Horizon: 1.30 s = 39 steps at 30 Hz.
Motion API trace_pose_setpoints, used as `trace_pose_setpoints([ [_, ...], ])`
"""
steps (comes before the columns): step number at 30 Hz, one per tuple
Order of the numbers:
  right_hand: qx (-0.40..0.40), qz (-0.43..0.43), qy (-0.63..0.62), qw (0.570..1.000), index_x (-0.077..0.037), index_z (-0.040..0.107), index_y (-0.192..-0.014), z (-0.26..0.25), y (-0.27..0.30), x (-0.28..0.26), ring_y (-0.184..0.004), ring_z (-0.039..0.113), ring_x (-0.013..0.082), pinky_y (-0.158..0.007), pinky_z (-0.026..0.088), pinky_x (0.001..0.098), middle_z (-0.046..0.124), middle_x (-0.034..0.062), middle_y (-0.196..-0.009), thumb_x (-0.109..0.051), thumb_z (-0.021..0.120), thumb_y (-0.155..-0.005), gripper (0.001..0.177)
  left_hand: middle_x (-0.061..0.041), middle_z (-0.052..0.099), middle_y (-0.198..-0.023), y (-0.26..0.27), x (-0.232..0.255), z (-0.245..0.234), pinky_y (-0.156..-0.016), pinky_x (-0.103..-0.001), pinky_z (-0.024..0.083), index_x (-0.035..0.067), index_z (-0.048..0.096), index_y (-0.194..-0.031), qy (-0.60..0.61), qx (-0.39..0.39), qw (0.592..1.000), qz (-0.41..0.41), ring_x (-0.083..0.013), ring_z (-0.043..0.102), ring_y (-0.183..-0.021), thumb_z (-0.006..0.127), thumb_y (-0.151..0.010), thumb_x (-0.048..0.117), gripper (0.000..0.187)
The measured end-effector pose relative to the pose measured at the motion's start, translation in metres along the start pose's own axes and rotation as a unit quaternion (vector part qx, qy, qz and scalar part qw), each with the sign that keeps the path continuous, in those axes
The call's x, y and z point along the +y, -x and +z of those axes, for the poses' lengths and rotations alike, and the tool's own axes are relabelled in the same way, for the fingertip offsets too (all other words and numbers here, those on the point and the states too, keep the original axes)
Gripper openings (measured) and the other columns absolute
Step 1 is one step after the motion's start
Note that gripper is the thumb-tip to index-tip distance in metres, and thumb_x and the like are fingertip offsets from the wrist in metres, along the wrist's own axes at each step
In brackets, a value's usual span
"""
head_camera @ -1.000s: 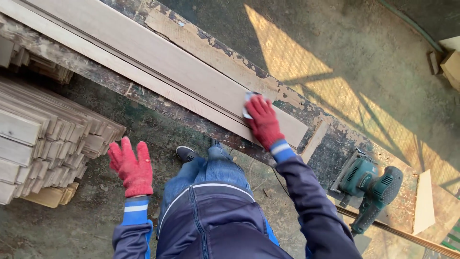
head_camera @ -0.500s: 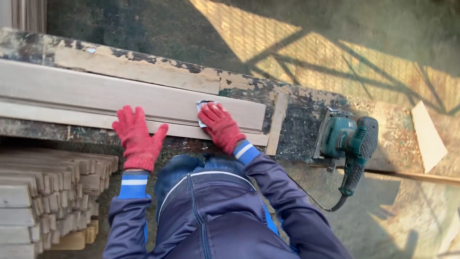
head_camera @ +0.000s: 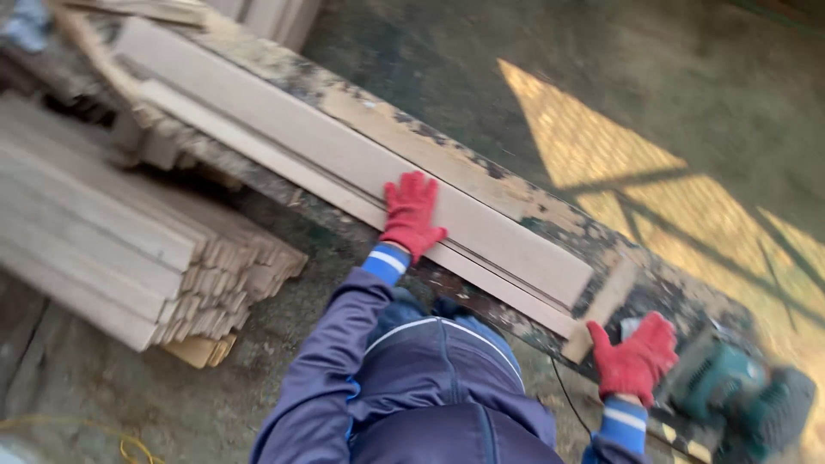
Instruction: Sanding wooden planks manually with sandpaper and using an electric orbital sander.
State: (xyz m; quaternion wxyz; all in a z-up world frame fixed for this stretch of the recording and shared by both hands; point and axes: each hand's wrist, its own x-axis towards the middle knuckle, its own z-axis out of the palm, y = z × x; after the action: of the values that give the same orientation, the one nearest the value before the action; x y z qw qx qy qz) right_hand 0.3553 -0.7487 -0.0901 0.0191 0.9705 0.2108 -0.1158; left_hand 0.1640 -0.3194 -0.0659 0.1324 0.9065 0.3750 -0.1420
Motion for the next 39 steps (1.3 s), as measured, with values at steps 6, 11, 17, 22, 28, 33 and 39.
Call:
trace_pose_setpoints([
  [6, 0.077, -0.239, -0.105, 0.962, -0.002, 0.062, -0.143, -0.017, -0.053, -0.115, -0.132, 0.055, 0.0377, -0.112, 0.04, 0.0471, 0.06, 0.0183, -0.147, -0.049, 0.068, -0.088, 0.072, -0.025, 0.033, -0.161, 0.021, -0.01, 0.037, -0.12, -0.054, 0.02, 0.005, 0.045, -0.151, 0.118, 0.151, 0.981, -0.035, -0.0402, 0.032, -0.147, 0.076, -0.079, 0.044, 0.088],
  [11, -0.044, -0.196, 0.046, 0.979, -0.022, 0.06, -0.147, -0.055, -0.08, -0.173, -0.121, 0.063, 0.0319, -0.099, 0.052, 0.0454, 0.066, 0.0106, -0.137, -0.081, 0.06, -0.077, 0.091, -0.024, 0.041, -0.158, 0.069, -0.03, 0.002, -0.117, -0.048, 0.033, 0.004, 0.054, -0.143, 0.229, 0.164, 0.957, -0.067, -0.039, 0.038, -0.145, 0.081, -0.078, 0.025, 0.073],
  [17, -0.249, -0.122, -0.062, 0.959, -0.01, 0.071, -0.131, -0.099, -0.113, -0.192, -0.112, 0.073, 0.0256, -0.099, 0.057, 0.0395, 0.078, 0.0077, -0.123, -0.06, 0.085, -0.068, 0.082, -0.014, 0.049, -0.155, 0.086, -0.06, 0.021, -0.115, -0.042, 0.039, 0.011, 0.063, -0.137, 0.381, 0.207, 0.881, -0.189, -0.0331, 0.045, -0.141, 0.076, -0.087, 0.03, 0.055],
  [22, -0.305, -0.136, -0.098, 0.938, -0.002, 0.089, -0.087, -0.085, -0.13, -0.186, -0.109, 0.066, 0.0243, -0.095, 0.055, 0.0373, 0.076, 0.0098, -0.119, -0.053, 0.085, -0.072, 0.053, -0.005, 0.074, -0.117, 0.075, -0.056, 0.017, -0.088, -0.03, 0.062, 0.012, 0.071, -0.126, 0.615, 0.133, 0.723, -0.286, -0.0168, 0.071, -0.101, 0.076, -0.083, 0.024, 0.045],
  [28, -0.209, -0.054, -0.174, 0.961, 0.004, 0.073, -0.126, -0.108, -0.078, -0.189, -0.114, 0.069, 0.0404, -0.097, 0.054, 0.0472, 0.073, 0.0233, -0.127, -0.052, 0.048, -0.104, 0.065, -0.015, 0.073, -0.111, 0.065, -0.042, -0.04, -0.077, -0.037, 0.069, 0.005, 0.068, -0.114, 0.746, -0.014, 0.527, -0.406, -0.0301, 0.076, -0.095, 0.072, -0.095, 0.038, 0.039],
  [33, -0.216, 0.011, -0.089, 0.972, -0.015, 0.075, -0.131, -0.117, -0.054, -0.168, -0.113, 0.071, 0.0364, -0.098, 0.054, 0.0499, 0.077, 0.0111, -0.125, -0.064, 0.039, -0.104, 0.066, -0.007, 0.056, -0.092, 0.076, -0.048, -0.066, -0.076, -0.041, 0.065, 0.004, 0.056, -0.106, 0.834, 0.053, 0.423, -0.35, -0.0231, 0.061, -0.08, 0.074, -0.091, 0.035, 0.039],
  [39, -0.17, -0.021, -0.143, 0.975, -0.008, 0.079, -0.111, -0.062, -0.063, -0.113, -0.095, 0.071, 0.0417, -0.082, 0.055, 0.0468, 0.079, 0.018, -0.105, -0.058, 0.048, -0.101, 0.06, -0.01, 0.065, -0.086, 0.09, -0.039, 0.01, -0.058, -0.032, 0.062, 0.003, 0.059, -0.088, 0.866, 0.066, 0.413, -0.273, -0.0222, 0.066, -0.069, 0.078, -0.09, 0.01, 0.021],
])
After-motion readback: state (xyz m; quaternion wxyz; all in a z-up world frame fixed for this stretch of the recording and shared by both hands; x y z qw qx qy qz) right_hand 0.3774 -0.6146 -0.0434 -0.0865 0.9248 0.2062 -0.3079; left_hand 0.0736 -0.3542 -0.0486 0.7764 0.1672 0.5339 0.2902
